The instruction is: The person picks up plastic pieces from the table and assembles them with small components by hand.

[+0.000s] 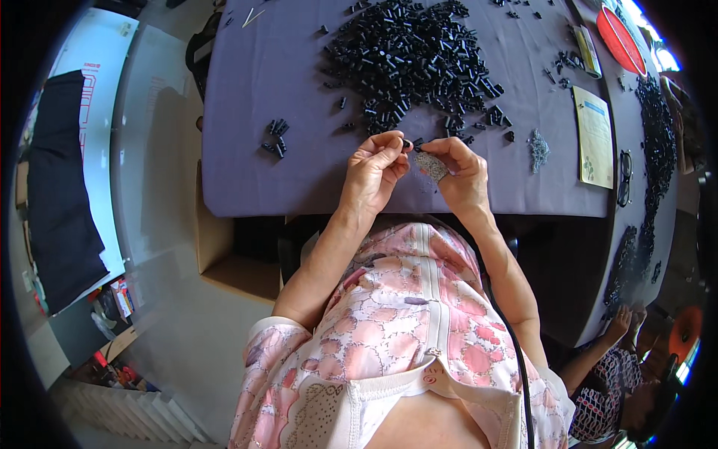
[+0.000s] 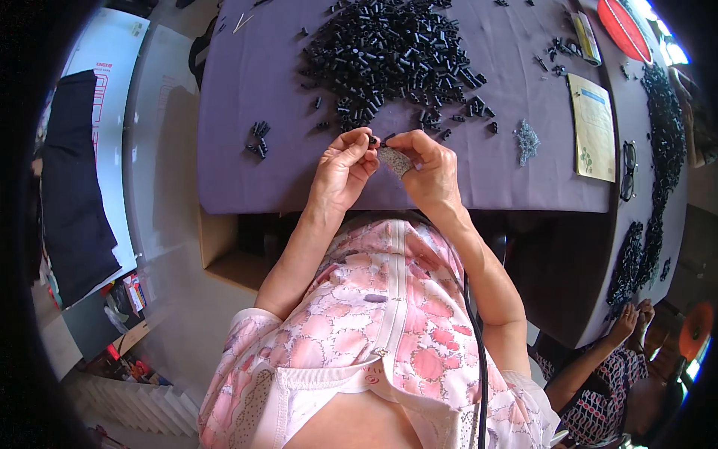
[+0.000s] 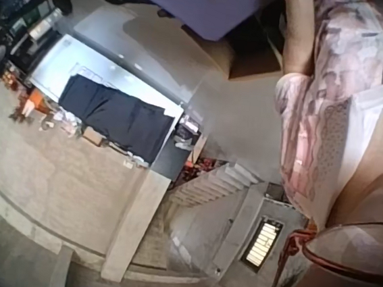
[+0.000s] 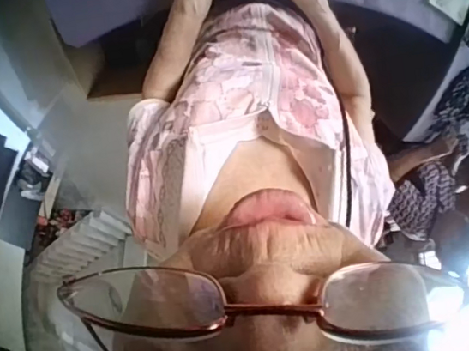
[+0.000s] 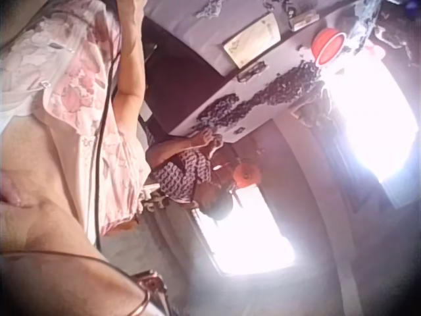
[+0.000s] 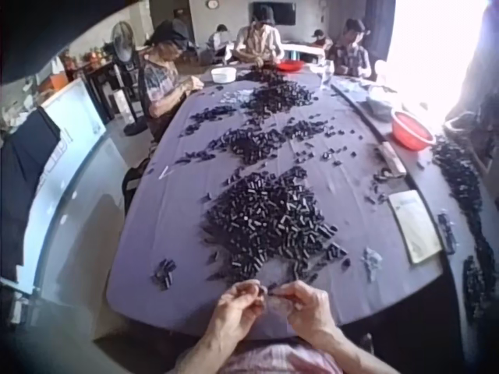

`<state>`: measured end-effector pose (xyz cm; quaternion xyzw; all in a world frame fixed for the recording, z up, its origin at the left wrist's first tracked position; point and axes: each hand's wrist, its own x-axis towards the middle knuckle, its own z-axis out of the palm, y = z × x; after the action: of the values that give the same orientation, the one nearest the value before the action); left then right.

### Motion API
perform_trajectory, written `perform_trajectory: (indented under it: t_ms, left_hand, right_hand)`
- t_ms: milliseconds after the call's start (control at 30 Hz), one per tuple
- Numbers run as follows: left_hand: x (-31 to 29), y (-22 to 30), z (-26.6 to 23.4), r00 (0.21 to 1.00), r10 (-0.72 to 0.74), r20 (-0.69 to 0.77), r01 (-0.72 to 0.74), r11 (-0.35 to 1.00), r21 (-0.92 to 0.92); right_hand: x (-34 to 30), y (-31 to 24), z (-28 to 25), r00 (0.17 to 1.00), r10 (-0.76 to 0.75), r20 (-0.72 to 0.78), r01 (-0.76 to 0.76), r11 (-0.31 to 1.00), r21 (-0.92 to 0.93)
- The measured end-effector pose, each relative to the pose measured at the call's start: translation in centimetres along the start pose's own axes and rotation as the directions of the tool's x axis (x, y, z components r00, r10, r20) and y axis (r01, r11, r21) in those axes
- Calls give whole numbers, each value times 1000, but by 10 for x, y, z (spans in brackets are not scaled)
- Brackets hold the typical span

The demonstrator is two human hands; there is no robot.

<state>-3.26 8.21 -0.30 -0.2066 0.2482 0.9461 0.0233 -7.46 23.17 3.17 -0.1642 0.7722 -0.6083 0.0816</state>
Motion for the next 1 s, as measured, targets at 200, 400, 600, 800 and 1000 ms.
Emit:
perform_trajectory:
  t_ms: [200, 400, 600, 800, 1000]
  left_hand:
    - [-2, -2, 0, 1000, 19, 9, -19, 1000, 9]
    - [-5, -5, 3, 999, 29, 46, -29, 1000, 2]
    - [-7, -5, 7, 999, 46, 28, -46, 999, 25]
    - [-5, -7, 3, 998, 46, 49, -46, 999, -4]
    - [-4, -9, -4, 991, 86, 101, -91, 995, 47]
  right_hand:
    - [-1, -9, 3, 998, -66, 13, 67, 995, -80]
    - [-2, -10, 4, 985, -172, 27, 174, 965, -197]
    - [-4, -9, 6, 981, -195, 1, 192, 962, -195]
    - [-5, -5, 7, 978, -209, -27, 200, 961, -191]
    - [-4, -2, 7, 975, -224, -18, 215, 955, -206]
